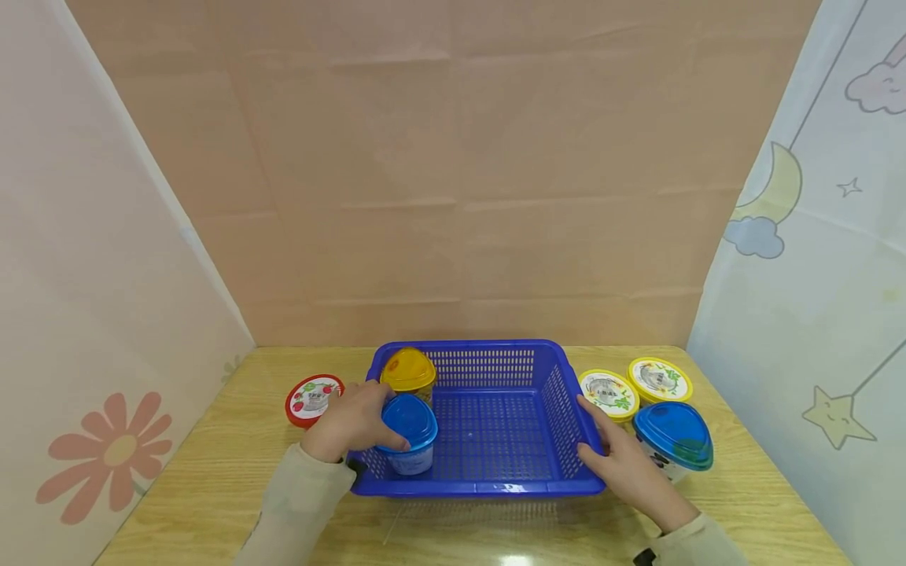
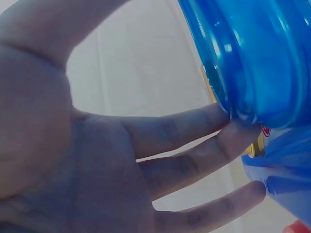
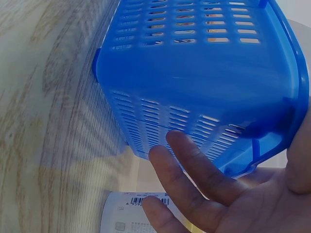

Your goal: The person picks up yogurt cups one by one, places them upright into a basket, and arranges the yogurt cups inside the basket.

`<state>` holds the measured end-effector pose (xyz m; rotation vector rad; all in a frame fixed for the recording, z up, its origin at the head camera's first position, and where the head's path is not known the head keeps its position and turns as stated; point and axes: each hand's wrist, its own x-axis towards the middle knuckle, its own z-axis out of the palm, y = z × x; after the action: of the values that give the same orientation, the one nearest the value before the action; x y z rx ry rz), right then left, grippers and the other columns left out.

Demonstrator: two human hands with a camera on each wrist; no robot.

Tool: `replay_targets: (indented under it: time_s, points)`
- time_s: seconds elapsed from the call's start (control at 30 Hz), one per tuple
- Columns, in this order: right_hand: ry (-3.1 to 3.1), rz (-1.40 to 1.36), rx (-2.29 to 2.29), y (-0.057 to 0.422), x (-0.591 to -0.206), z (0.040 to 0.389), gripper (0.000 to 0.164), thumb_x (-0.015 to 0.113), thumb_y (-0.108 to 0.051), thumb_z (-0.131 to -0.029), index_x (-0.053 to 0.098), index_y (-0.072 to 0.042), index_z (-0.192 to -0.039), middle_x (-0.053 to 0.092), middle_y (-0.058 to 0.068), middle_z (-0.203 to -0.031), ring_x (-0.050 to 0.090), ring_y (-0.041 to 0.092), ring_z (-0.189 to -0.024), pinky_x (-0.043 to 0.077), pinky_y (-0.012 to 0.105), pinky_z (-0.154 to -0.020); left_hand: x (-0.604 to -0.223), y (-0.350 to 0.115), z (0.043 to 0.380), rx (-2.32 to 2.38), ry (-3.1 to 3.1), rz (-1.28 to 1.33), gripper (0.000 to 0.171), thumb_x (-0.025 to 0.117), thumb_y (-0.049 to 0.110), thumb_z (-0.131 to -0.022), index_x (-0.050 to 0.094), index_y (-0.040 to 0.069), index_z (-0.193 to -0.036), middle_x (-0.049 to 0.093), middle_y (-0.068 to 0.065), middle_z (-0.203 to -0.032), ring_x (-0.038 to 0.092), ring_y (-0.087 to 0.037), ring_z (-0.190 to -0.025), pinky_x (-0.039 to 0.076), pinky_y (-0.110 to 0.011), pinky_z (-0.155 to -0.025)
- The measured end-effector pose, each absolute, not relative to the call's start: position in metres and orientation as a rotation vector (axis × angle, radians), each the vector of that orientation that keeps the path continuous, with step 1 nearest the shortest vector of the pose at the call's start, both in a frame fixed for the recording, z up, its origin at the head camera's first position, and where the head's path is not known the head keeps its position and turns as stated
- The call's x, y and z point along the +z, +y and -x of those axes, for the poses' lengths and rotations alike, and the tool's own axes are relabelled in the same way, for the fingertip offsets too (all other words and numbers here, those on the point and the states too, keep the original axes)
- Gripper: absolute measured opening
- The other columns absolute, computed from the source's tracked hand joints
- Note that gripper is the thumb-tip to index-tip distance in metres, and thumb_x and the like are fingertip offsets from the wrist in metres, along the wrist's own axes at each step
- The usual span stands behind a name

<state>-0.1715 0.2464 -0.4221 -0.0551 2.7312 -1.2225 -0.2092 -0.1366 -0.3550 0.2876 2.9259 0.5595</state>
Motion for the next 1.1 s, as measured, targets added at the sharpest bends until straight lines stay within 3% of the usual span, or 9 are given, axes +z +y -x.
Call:
replay_targets:
  time_s: [0.37, 0.8, 1.1]
  points:
    - [2.718, 0.046, -1.227, 0.2471, -0.4224, 0.1726, 0.076, 0.061, -0.023, -0.097, 0.02, -0.016, -0.16, 0.039, 0.034, -0.15, 0.053, 0.047, -0.127, 0.054, 0.056, -0.091, -0.356, -0.1374, 0.2095, 0.547, 2.938, -0.266, 0.072, 0.095, 0.04, -0.061, 0.067, 0.005, -0.117, 0.065, -0.007, -0.103, 0.055, -0.033, -0.103, 0.026, -0.076, -0.104]
    - [2.719, 0.034, -1.215, 0.247, -0.4232, 0.1731, 0.076, 0.061, -0.024, -0.097, 0.019, -0.016, -0.16, 0.039, 0.033, -0.15, 0.053, 0.047, -0.127, 0.055, 0.056, -0.09, -0.357, -0.1379, 0.2129, 0.52, 2.916, -0.246, 0.07, 0.095, 0.042, -0.061, 0.067, 0.005, -0.114, 0.064, -0.007, -0.103, 0.053, -0.036, -0.107, 0.021, -0.078, -0.106]
    - [2.722, 0.034, -1.216, 0.2467, -0.4234, 0.173, 0.076, 0.061, -0.024, -0.097, 0.02, -0.016, -0.16, 0.04, 0.033, -0.149, 0.054, 0.047, -0.126, 0.054, 0.056, -0.091, -0.3556, -0.1379, 0.2107, 0.482, 2.913, -0.264, 0.08, 0.094, 0.044, -0.063, 0.062, 0.004, -0.124, 0.064, -0.013, -0.112, 0.051, -0.04, -0.115, 0.017, -0.078, -0.108]
